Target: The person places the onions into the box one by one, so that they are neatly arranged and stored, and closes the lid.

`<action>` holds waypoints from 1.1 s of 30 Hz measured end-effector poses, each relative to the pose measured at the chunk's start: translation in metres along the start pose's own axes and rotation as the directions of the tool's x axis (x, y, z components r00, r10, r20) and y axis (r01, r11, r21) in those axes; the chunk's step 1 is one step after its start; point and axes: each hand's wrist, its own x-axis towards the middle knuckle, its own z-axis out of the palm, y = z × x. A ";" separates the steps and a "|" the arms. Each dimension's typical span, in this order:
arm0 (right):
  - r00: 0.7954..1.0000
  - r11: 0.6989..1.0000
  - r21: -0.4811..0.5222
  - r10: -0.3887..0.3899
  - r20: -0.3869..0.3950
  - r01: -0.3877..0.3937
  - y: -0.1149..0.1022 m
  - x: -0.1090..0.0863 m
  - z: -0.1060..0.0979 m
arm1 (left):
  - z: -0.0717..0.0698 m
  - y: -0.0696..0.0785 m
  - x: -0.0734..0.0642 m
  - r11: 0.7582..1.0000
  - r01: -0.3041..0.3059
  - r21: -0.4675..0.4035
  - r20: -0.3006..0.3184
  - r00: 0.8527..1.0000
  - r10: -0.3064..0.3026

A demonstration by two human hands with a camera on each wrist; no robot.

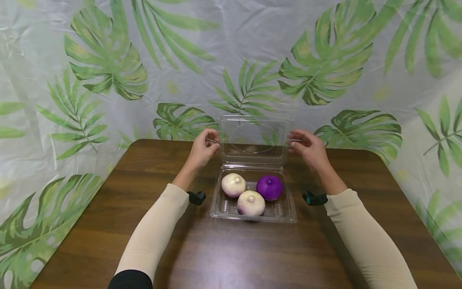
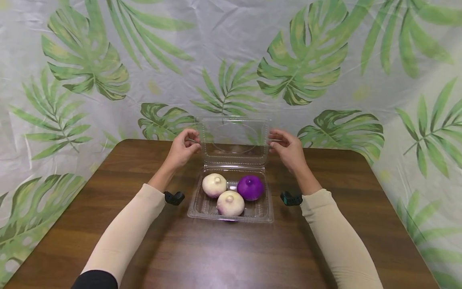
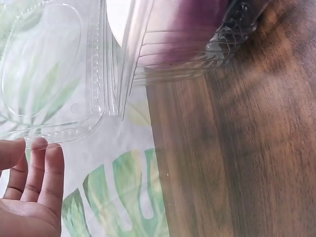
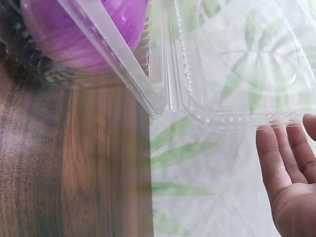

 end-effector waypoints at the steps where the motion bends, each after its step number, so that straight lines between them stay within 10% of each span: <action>1: 1.000 1.000 -0.001 -0.001 0.000 0.001 -0.001 -0.001 0.000 | 0.000 0.000 0.000 1.000 -0.004 -0.003 0.001 1.000 0.004; 33: 0.999 1.000 0.031 0.005 0.051 -0.007 -0.014 -0.014 0.000 | 0.001 0.006 -0.001 0.999 -0.023 0.045 -0.054 0.998 0.025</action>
